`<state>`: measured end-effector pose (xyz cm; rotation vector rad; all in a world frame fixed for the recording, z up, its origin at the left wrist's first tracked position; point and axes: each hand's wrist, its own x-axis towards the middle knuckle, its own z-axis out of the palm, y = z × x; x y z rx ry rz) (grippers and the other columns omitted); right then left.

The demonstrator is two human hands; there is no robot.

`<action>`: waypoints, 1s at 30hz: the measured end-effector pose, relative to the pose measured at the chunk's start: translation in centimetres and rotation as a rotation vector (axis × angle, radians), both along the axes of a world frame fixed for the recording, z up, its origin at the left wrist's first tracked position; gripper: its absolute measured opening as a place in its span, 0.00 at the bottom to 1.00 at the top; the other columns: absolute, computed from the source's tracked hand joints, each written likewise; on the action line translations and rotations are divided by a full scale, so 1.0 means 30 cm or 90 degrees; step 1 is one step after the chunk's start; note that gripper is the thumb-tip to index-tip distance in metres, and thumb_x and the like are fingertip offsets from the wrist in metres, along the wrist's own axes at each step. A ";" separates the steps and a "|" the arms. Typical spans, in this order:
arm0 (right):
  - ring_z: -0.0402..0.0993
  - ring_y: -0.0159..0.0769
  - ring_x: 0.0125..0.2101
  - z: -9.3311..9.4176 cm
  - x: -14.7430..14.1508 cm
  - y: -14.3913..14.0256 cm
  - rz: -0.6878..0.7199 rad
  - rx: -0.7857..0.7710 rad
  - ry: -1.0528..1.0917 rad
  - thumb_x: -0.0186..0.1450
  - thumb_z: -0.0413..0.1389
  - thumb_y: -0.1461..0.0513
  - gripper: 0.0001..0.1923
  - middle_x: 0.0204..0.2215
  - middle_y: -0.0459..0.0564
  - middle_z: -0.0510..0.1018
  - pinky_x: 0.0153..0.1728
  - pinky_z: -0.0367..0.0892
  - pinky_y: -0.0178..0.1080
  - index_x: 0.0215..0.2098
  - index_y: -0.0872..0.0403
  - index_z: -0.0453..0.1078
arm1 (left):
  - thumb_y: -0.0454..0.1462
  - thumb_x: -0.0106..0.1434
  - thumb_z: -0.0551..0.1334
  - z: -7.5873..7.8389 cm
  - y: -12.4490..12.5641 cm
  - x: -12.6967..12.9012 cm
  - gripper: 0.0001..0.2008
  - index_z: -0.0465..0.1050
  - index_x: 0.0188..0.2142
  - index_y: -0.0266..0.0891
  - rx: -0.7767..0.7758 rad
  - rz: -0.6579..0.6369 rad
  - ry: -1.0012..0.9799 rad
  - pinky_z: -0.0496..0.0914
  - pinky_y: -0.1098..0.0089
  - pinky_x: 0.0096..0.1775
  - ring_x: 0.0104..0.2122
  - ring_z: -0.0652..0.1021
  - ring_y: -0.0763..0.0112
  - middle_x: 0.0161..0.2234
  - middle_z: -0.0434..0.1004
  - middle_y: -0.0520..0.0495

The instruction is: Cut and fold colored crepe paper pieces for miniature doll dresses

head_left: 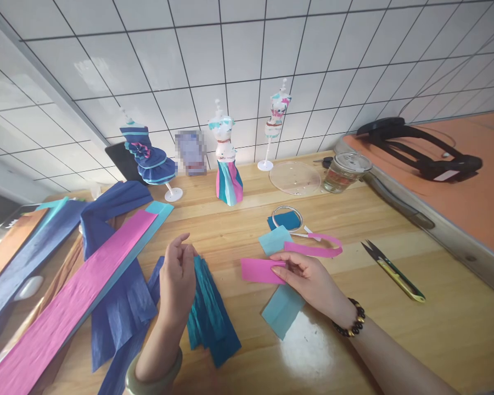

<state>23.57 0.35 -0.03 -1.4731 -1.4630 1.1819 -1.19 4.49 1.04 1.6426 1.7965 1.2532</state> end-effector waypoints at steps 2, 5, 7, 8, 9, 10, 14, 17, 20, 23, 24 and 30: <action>0.68 0.34 0.29 -0.002 0.000 -0.001 0.001 0.004 0.001 0.60 0.54 0.57 0.12 0.31 0.47 0.74 0.29 0.64 0.35 0.41 0.52 0.71 | 0.38 0.61 0.55 0.009 0.003 -0.007 0.19 0.61 0.52 0.39 0.028 0.014 -0.017 0.69 0.68 0.37 0.32 0.76 0.70 0.32 0.75 0.49; 0.68 0.34 0.30 -0.002 0.000 -0.001 0.005 0.006 -0.003 0.60 0.54 0.56 0.12 0.33 0.48 0.75 0.30 0.65 0.36 0.40 0.52 0.71 | 0.37 0.59 0.58 0.018 0.013 -0.026 0.24 0.58 0.55 0.42 0.086 0.062 -0.007 0.69 0.65 0.43 0.43 0.75 0.65 0.45 0.74 0.43; 0.69 0.35 0.30 0.001 0.000 0.000 0.008 0.008 -0.012 0.60 0.53 0.56 0.12 0.33 0.48 0.75 0.31 0.65 0.36 0.40 0.52 0.71 | 0.38 0.58 0.59 0.024 0.018 -0.042 0.21 0.64 0.52 0.43 0.098 0.079 0.056 0.66 0.63 0.47 0.52 0.69 0.61 0.54 0.67 0.42; 0.69 0.35 0.30 0.002 0.000 0.000 0.009 0.009 -0.017 0.60 0.53 0.56 0.12 0.33 0.48 0.75 0.31 0.66 0.37 0.40 0.52 0.71 | 0.38 0.58 0.59 0.026 0.020 -0.049 0.18 0.67 0.49 0.43 0.097 0.080 0.093 0.65 0.62 0.49 0.55 0.65 0.59 0.56 0.64 0.42; 0.69 0.35 0.30 0.003 0.000 0.001 0.011 0.009 -0.022 0.60 0.53 0.56 0.12 0.33 0.48 0.75 0.30 0.66 0.37 0.40 0.52 0.71 | 0.39 0.58 0.59 0.029 0.021 -0.055 0.14 0.71 0.45 0.42 0.096 0.081 0.122 0.65 0.61 0.49 0.55 0.64 0.58 0.56 0.63 0.43; 0.69 0.35 0.30 0.004 0.000 0.001 0.011 0.010 -0.026 0.60 0.53 0.56 0.12 0.33 0.48 0.75 0.30 0.66 0.37 0.40 0.51 0.71 | 0.40 0.58 0.59 0.031 0.021 -0.060 0.11 0.73 0.40 0.42 0.094 0.081 0.142 0.65 0.61 0.48 0.54 0.66 0.57 0.54 0.66 0.43; 0.68 0.34 0.28 0.007 0.001 0.001 0.014 0.013 -0.028 0.60 0.53 0.56 0.12 0.31 0.47 0.75 0.29 0.65 0.36 0.40 0.51 0.71 | 0.42 0.60 0.57 0.028 0.021 -0.077 0.10 0.74 0.35 0.40 0.057 0.140 0.134 0.68 0.63 0.43 0.38 0.76 0.63 0.33 0.77 0.47; 0.67 0.33 0.27 0.007 0.001 0.000 0.013 0.013 -0.025 0.60 0.53 0.56 0.12 0.28 0.46 0.74 0.27 0.64 0.35 0.39 0.51 0.71 | 0.40 0.60 0.57 0.022 0.026 -0.083 0.15 0.69 0.46 0.41 0.060 0.147 0.116 0.68 0.62 0.44 0.40 0.76 0.63 0.38 0.77 0.46; 0.67 0.33 0.26 0.006 0.000 -0.001 0.011 0.016 -0.026 0.60 0.53 0.56 0.12 0.27 0.46 0.74 0.27 0.64 0.35 0.40 0.51 0.71 | 0.36 0.58 0.59 0.024 0.029 -0.081 0.23 0.63 0.54 0.42 0.120 0.118 0.175 0.61 0.59 0.53 0.54 0.66 0.58 0.56 0.64 0.42; 0.68 0.34 0.27 0.004 -0.001 -0.001 0.012 0.016 -0.025 0.60 0.53 0.56 0.12 0.29 0.46 0.75 0.28 0.65 0.35 0.40 0.51 0.71 | 0.36 0.59 0.57 0.032 0.026 -0.077 0.18 0.67 0.50 0.41 0.155 0.110 0.188 0.59 0.59 0.55 0.55 0.64 0.59 0.55 0.64 0.42; 0.68 0.34 0.27 0.003 0.000 -0.001 0.011 0.016 -0.023 0.60 0.53 0.56 0.12 0.29 0.46 0.75 0.28 0.65 0.35 0.40 0.51 0.71 | 0.37 0.61 0.56 0.034 0.023 -0.076 0.16 0.68 0.48 0.41 0.150 0.121 0.169 0.62 0.60 0.52 0.52 0.68 0.60 0.51 0.69 0.43; 0.70 0.35 0.31 0.002 -0.001 -0.002 0.013 0.011 -0.003 0.60 0.54 0.57 0.12 0.34 0.48 0.76 0.31 0.67 0.36 0.40 0.51 0.71 | 0.42 0.61 0.55 0.025 0.004 -0.037 0.15 0.68 0.45 0.38 0.078 0.137 0.052 0.68 0.70 0.34 0.29 0.74 0.70 0.27 0.72 0.51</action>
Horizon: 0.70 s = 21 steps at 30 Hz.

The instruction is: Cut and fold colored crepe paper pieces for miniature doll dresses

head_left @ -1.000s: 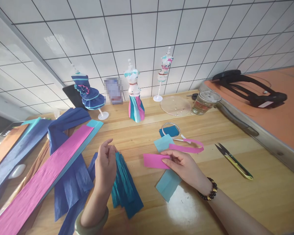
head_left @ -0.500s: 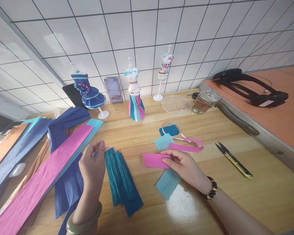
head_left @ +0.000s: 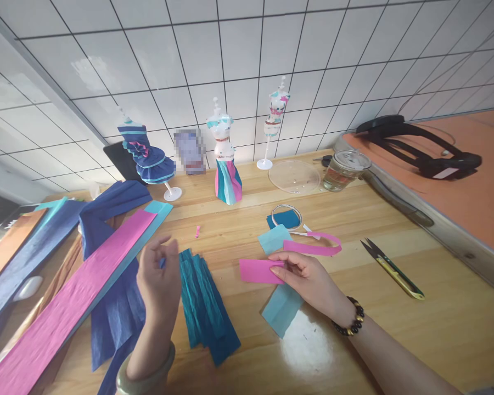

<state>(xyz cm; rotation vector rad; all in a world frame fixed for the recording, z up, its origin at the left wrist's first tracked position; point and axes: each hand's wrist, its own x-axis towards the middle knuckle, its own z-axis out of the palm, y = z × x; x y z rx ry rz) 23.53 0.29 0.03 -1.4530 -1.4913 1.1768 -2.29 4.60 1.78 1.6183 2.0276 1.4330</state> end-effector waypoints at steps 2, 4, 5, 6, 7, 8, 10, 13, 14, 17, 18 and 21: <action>0.70 0.35 0.31 0.003 -0.003 -0.001 0.003 -0.002 0.008 0.60 0.54 0.57 0.11 0.33 0.48 0.76 0.31 0.67 0.36 0.40 0.51 0.71 | 0.42 0.59 0.58 -0.009 -0.014 0.038 0.19 0.64 0.48 0.39 -0.038 -0.131 -0.007 0.68 0.69 0.36 0.31 0.74 0.70 0.29 0.74 0.51; 0.70 0.34 0.29 0.009 -0.008 -0.003 0.010 0.000 0.001 0.60 0.54 0.57 0.11 0.32 0.47 0.76 0.30 0.67 0.36 0.39 0.51 0.72 | 0.42 0.60 0.57 -0.021 -0.032 0.080 0.20 0.62 0.51 0.40 -0.102 -0.300 0.007 0.67 0.66 0.40 0.35 0.73 0.68 0.36 0.75 0.47; 0.69 0.34 0.28 0.012 -0.010 -0.003 0.013 0.003 -0.010 0.60 0.54 0.57 0.11 0.31 0.47 0.76 0.29 0.67 0.35 0.39 0.51 0.72 | 0.43 0.60 0.57 -0.027 -0.043 0.100 0.20 0.63 0.52 0.41 -0.134 -0.370 0.020 0.67 0.65 0.42 0.37 0.73 0.66 0.39 0.75 0.45; 0.68 0.33 0.27 0.016 -0.013 -0.004 0.018 0.004 -0.023 0.60 0.54 0.57 0.11 0.30 0.47 0.76 0.28 0.66 0.35 0.39 0.51 0.72 | 0.43 0.60 0.57 -0.034 -0.053 0.117 0.21 0.63 0.52 0.42 -0.163 -0.428 0.031 0.66 0.63 0.43 0.39 0.73 0.65 0.41 0.75 0.44; 0.67 0.33 0.26 0.020 -0.015 -0.005 0.021 0.004 -0.035 0.60 0.54 0.57 0.12 0.29 0.46 0.75 0.27 0.65 0.35 0.40 0.51 0.72 | 0.43 0.60 0.57 -0.040 -0.063 0.132 0.21 0.63 0.53 0.43 -0.190 -0.468 0.038 0.65 0.62 0.44 0.40 0.72 0.64 0.42 0.74 0.44; 0.67 0.32 0.25 0.023 -0.018 -0.006 0.026 0.002 -0.045 0.60 0.54 0.57 0.12 0.28 0.46 0.75 0.26 0.65 0.35 0.41 0.51 0.72 | 0.43 0.60 0.57 -0.045 -0.071 0.144 0.22 0.63 0.53 0.43 -0.215 -0.493 0.041 0.65 0.62 0.44 0.40 0.72 0.63 0.42 0.74 0.44; 0.66 0.32 0.25 0.026 -0.022 -0.007 0.033 -0.005 -0.054 0.60 0.54 0.57 0.13 0.27 0.46 0.74 0.26 0.64 0.34 0.42 0.51 0.71 | 0.43 0.61 0.56 -0.050 -0.083 0.159 0.21 0.64 0.53 0.43 -0.257 -0.506 0.033 0.66 0.65 0.43 0.38 0.73 0.65 0.39 0.75 0.46; 0.67 0.32 0.26 0.022 -0.027 -0.008 0.033 -0.020 -0.047 0.60 0.54 0.57 0.15 0.28 0.46 0.74 0.27 0.64 0.34 0.44 0.51 0.70 | 0.42 0.61 0.56 -0.052 -0.090 0.169 0.19 0.67 0.51 0.44 -0.308 -0.490 -0.005 0.66 0.69 0.39 0.33 0.73 0.68 0.31 0.73 0.50; 0.67 0.32 0.26 0.020 -0.028 -0.008 0.029 -0.025 -0.040 0.60 0.54 0.57 0.15 0.28 0.45 0.74 0.27 0.64 0.34 0.45 0.52 0.69 | 0.41 0.60 0.57 -0.052 -0.090 0.170 0.18 0.67 0.51 0.44 -0.320 -0.482 -0.023 0.66 0.70 0.37 0.31 0.72 0.69 0.29 0.72 0.51; 0.67 0.32 0.26 0.010 -0.028 -0.008 0.007 -0.034 -0.008 0.60 0.55 0.57 0.17 0.25 0.43 0.71 0.28 0.65 0.34 0.47 0.52 0.67 | 0.40 0.58 0.59 -0.061 -0.090 0.172 0.20 0.67 0.51 0.44 -0.342 -0.463 -0.099 0.64 0.72 0.35 0.29 0.70 0.72 0.26 0.68 0.54; 0.67 0.32 0.26 0.007 -0.027 -0.007 0.002 -0.037 0.005 0.60 0.55 0.56 0.17 0.24 0.42 0.70 0.28 0.66 0.34 0.47 0.51 0.66 | 0.40 0.58 0.59 -0.066 -0.090 0.172 0.21 0.66 0.52 0.44 -0.342 -0.461 -0.128 0.64 0.72 0.35 0.28 0.69 0.72 0.25 0.67 0.54; 0.69 0.32 0.27 0.000 -0.026 -0.004 -0.001 -0.046 0.037 0.60 0.54 0.56 0.18 0.24 0.42 0.70 0.30 0.67 0.35 0.48 0.51 0.65 | 0.39 0.56 0.61 -0.081 -0.090 0.170 0.23 0.65 0.53 0.43 -0.337 -0.463 -0.201 0.63 0.72 0.35 0.28 0.68 0.73 0.25 0.66 0.54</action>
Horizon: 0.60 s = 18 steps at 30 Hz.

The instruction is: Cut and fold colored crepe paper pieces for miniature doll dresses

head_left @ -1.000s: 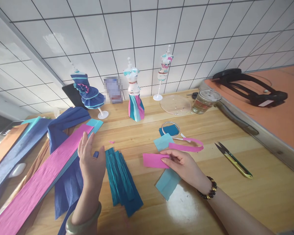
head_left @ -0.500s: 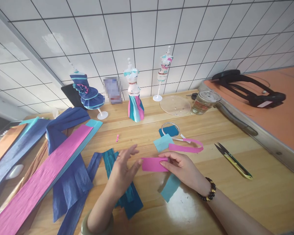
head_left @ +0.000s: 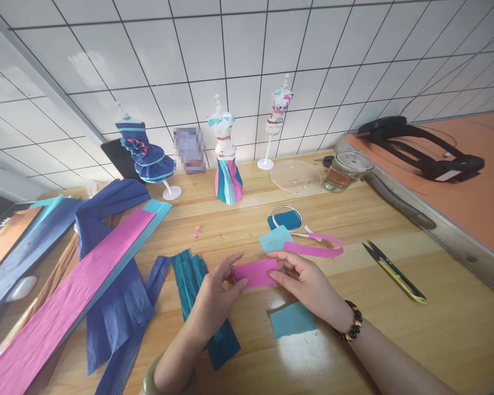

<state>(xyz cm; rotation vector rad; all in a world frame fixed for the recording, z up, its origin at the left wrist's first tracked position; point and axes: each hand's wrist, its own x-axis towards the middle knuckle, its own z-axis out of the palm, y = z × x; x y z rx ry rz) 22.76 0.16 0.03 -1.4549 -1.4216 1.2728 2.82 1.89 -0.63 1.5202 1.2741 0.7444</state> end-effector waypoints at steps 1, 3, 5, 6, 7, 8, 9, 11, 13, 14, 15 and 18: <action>0.69 0.32 0.28 -0.001 0.000 0.001 0.000 0.002 0.002 0.60 0.54 0.56 0.18 0.24 0.42 0.70 0.30 0.67 0.36 0.48 0.51 0.65 | 0.39 0.56 0.61 -0.002 0.000 0.000 0.24 0.64 0.53 0.42 -0.006 0.002 -0.016 0.63 0.72 0.35 0.28 0.68 0.73 0.25 0.65 0.54; 0.69 0.32 0.28 -0.001 0.000 0.002 -0.003 0.012 -0.006 0.60 0.54 0.56 0.18 0.25 0.42 0.70 0.31 0.67 0.36 0.48 0.51 0.64 | 0.39 0.56 0.62 -0.003 0.001 0.001 0.25 0.63 0.54 0.41 -0.021 0.006 -0.043 0.62 0.73 0.32 0.26 0.66 0.74 0.23 0.63 0.56; 0.69 0.32 0.28 0.002 -0.001 0.002 -0.003 0.018 -0.014 0.60 0.54 0.57 0.19 0.25 0.42 0.70 0.31 0.67 0.35 0.49 0.51 0.64 | 0.40 0.56 0.61 -0.001 0.001 0.003 0.26 0.61 0.55 0.40 -0.044 0.009 -0.071 0.60 0.74 0.29 0.24 0.64 0.76 0.21 0.59 0.57; 0.69 0.32 0.28 0.004 -0.001 0.002 -0.002 0.019 -0.015 0.60 0.55 0.57 0.19 0.25 0.42 0.70 0.31 0.67 0.35 0.49 0.51 0.64 | 0.41 0.57 0.61 0.000 0.002 0.004 0.26 0.61 0.55 0.40 -0.055 0.011 -0.084 0.60 0.74 0.28 0.23 0.64 0.76 0.21 0.58 0.58; 0.69 0.32 0.28 0.006 -0.002 0.002 0.001 0.019 -0.015 0.60 0.55 0.58 0.19 0.25 0.41 0.70 0.31 0.66 0.35 0.49 0.51 0.64 | 0.41 0.57 0.61 -0.001 0.002 0.005 0.26 0.61 0.55 0.39 -0.065 0.012 -0.094 0.59 0.74 0.27 0.23 0.64 0.76 0.20 0.58 0.58; 0.69 0.31 0.27 0.008 -0.003 0.001 0.004 0.019 -0.017 0.59 0.55 0.58 0.19 0.24 0.41 0.70 0.30 0.66 0.34 0.49 0.51 0.64 | 0.41 0.57 0.60 -0.002 0.002 0.005 0.26 0.61 0.55 0.39 -0.073 0.012 -0.101 0.60 0.74 0.27 0.23 0.64 0.76 0.20 0.58 0.58; 0.68 0.31 0.27 0.010 -0.004 0.001 0.007 0.020 -0.020 0.59 0.55 0.58 0.19 0.24 0.41 0.69 0.30 0.66 0.34 0.49 0.51 0.64 | 0.41 0.58 0.60 -0.004 0.002 0.005 0.25 0.61 0.55 0.39 -0.078 0.011 -0.104 0.60 0.74 0.28 0.23 0.65 0.76 0.20 0.59 0.58; 0.68 0.31 0.27 0.011 -0.005 -0.001 0.012 0.023 -0.032 0.59 0.55 0.59 0.18 0.24 0.41 0.69 0.30 0.66 0.34 0.49 0.50 0.65 | 0.41 0.58 0.60 -0.007 0.003 0.005 0.25 0.61 0.54 0.38 -0.082 0.011 -0.103 0.61 0.73 0.28 0.23 0.67 0.75 0.20 0.61 0.57; 0.67 0.31 0.27 0.008 -0.005 -0.002 0.011 0.032 -0.049 0.59 0.55 0.60 0.18 0.25 0.41 0.68 0.30 0.66 0.34 0.48 0.50 0.65 | 0.40 0.57 0.61 -0.007 0.003 0.007 0.24 0.62 0.53 0.38 -0.095 0.011 -0.112 0.61 0.73 0.28 0.23 0.68 0.75 0.20 0.63 0.57; 0.67 0.31 0.27 0.006 -0.005 -0.002 0.008 0.037 -0.056 0.59 0.55 0.60 0.18 0.25 0.41 0.68 0.30 0.66 0.34 0.48 0.50 0.65 | 0.40 0.56 0.62 -0.006 0.003 0.008 0.24 0.63 0.52 0.38 -0.105 0.011 -0.124 0.62 0.73 0.29 0.24 0.69 0.75 0.21 0.64 0.57; 0.67 0.31 0.27 0.004 -0.005 -0.002 0.004 0.041 -0.061 0.59 0.55 0.60 0.18 0.25 0.42 0.68 0.30 0.67 0.34 0.48 0.50 0.65 | 0.39 0.55 0.63 -0.004 0.004 0.010 0.25 0.63 0.52 0.38 -0.115 0.013 -0.138 0.63 0.73 0.30 0.25 0.70 0.74 0.22 0.66 0.56; 0.69 0.32 0.29 0.002 -0.005 0.000 -0.007 0.050 -0.042 0.59 0.56 0.60 0.18 0.28 0.43 0.71 0.33 0.68 0.35 0.48 0.50 0.66 | 0.39 0.53 0.64 0.002 0.004 0.012 0.25 0.64 0.51 0.37 -0.136 0.018 -0.172 0.65 0.71 0.32 0.26 0.72 0.72 0.24 0.70 0.54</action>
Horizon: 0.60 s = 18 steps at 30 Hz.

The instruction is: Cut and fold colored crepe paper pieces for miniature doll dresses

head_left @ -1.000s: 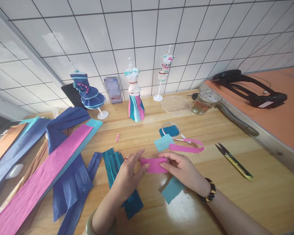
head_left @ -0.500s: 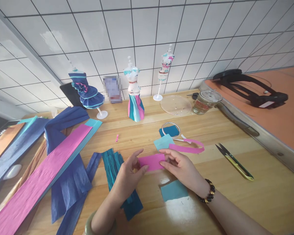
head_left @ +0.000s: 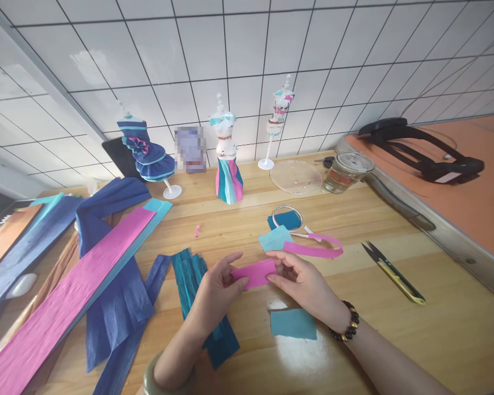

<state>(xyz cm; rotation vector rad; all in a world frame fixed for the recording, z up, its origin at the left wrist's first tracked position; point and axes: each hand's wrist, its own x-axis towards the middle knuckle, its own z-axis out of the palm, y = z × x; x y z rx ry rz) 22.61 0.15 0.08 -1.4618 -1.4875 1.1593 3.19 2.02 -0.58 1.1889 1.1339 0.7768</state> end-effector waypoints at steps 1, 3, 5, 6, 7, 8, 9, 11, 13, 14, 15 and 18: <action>0.69 0.33 0.31 0.001 0.000 0.000 -0.003 0.002 0.014 0.59 0.56 0.60 0.17 0.29 0.44 0.72 0.34 0.68 0.36 0.47 0.50 0.66 | 0.39 0.53 0.64 0.000 0.000 0.000 0.25 0.64 0.51 0.37 -0.002 0.000 -0.005 0.65 0.71 0.32 0.26 0.72 0.72 0.24 0.70 0.54; 0.70 0.33 0.33 0.005 0.000 0.000 -0.006 0.008 0.039 0.59 0.56 0.60 0.15 0.33 0.45 0.73 0.36 0.68 0.35 0.46 0.49 0.66 | 0.39 0.54 0.64 -0.003 0.001 -0.002 0.25 0.64 0.51 0.36 -0.002 -0.002 -0.008 0.66 0.71 0.31 0.26 0.72 0.72 0.23 0.71 0.53; 0.70 0.33 0.33 0.008 0.001 -0.001 -0.003 0.011 0.048 0.60 0.55 0.60 0.13 0.34 0.45 0.73 0.37 0.68 0.35 0.44 0.49 0.66 | 0.39 0.53 0.64 -0.008 0.002 -0.004 0.25 0.64 0.51 0.36 -0.001 -0.003 -0.005 0.66 0.71 0.31 0.26 0.72 0.72 0.24 0.71 0.53; 0.70 0.33 0.34 0.008 0.001 -0.002 -0.001 0.014 0.048 0.60 0.55 0.59 0.12 0.34 0.45 0.73 0.37 0.68 0.35 0.43 0.49 0.66 | 0.39 0.53 0.64 -0.011 0.002 -0.005 0.25 0.65 0.51 0.36 0.000 -0.004 -0.004 0.66 0.71 0.31 0.26 0.73 0.72 0.24 0.72 0.52; 0.70 0.33 0.34 0.008 0.002 -0.002 0.002 0.016 0.047 0.60 0.55 0.59 0.11 0.34 0.46 0.73 0.37 0.68 0.35 0.43 0.49 0.66 | 0.39 0.53 0.64 -0.014 0.002 -0.005 0.25 0.65 0.51 0.36 0.000 -0.007 -0.004 0.66 0.71 0.31 0.27 0.73 0.72 0.24 0.72 0.52; 0.70 0.33 0.34 0.007 0.003 -0.003 0.004 0.018 0.043 0.61 0.54 0.59 0.11 0.34 0.46 0.73 0.36 0.68 0.35 0.42 0.49 0.67 | 0.39 0.53 0.64 -0.015 0.002 -0.005 0.25 0.65 0.51 0.37 -0.002 -0.012 -0.006 0.66 0.71 0.32 0.27 0.73 0.71 0.24 0.72 0.52; 0.70 0.34 0.34 0.005 0.004 -0.003 0.007 0.019 0.037 0.61 0.54 0.59 0.10 0.34 0.46 0.73 0.36 0.67 0.35 0.41 0.49 0.67 | 0.39 0.54 0.64 -0.016 0.001 -0.005 0.25 0.64 0.51 0.36 -0.004 -0.019 -0.009 0.66 0.71 0.33 0.27 0.73 0.71 0.25 0.72 0.52; 0.69 0.34 0.32 0.003 0.005 -0.002 0.012 0.020 0.022 0.61 0.54 0.58 0.10 0.32 0.46 0.73 0.34 0.67 0.35 0.41 0.49 0.68 | 0.39 0.54 0.64 -0.016 -0.001 -0.004 0.25 0.64 0.51 0.36 -0.009 -0.031 -0.012 0.66 0.70 0.34 0.28 0.73 0.71 0.25 0.72 0.51; 0.68 0.33 0.30 0.002 0.005 -0.002 0.019 0.019 0.005 0.61 0.53 0.58 0.10 0.30 0.45 0.72 0.32 0.67 0.35 0.41 0.49 0.68 | 0.39 0.54 0.64 -0.012 -0.002 -0.003 0.25 0.63 0.51 0.35 -0.015 -0.036 -0.011 0.66 0.70 0.34 0.28 0.72 0.71 0.26 0.72 0.51; 0.68 0.33 0.30 0.003 0.005 -0.001 0.021 0.019 -0.001 0.61 0.53 0.59 0.09 0.30 0.45 0.72 0.31 0.66 0.35 0.41 0.49 0.68 | 0.39 0.54 0.64 -0.010 -0.002 -0.003 0.25 0.63 0.51 0.35 -0.017 -0.037 -0.012 0.66 0.70 0.34 0.29 0.72 0.71 0.26 0.72 0.51; 0.68 0.33 0.30 0.004 0.005 -0.001 0.024 0.018 -0.006 0.61 0.53 0.59 0.09 0.30 0.45 0.72 0.31 0.66 0.35 0.40 0.49 0.68 | 0.39 0.54 0.64 -0.008 -0.002 -0.002 0.25 0.63 0.51 0.35 -0.019 -0.038 -0.013 0.66 0.70 0.34 0.29 0.72 0.71 0.26 0.72 0.51; 0.67 0.33 0.30 0.007 0.005 0.000 0.028 0.018 -0.014 0.61 0.53 0.60 0.07 0.30 0.45 0.72 0.31 0.65 0.35 0.38 0.50 0.68 | 0.39 0.54 0.64 -0.005 0.000 -0.002 0.26 0.63 0.51 0.35 -0.023 -0.034 -0.015 0.65 0.71 0.33 0.28 0.71 0.72 0.25 0.71 0.51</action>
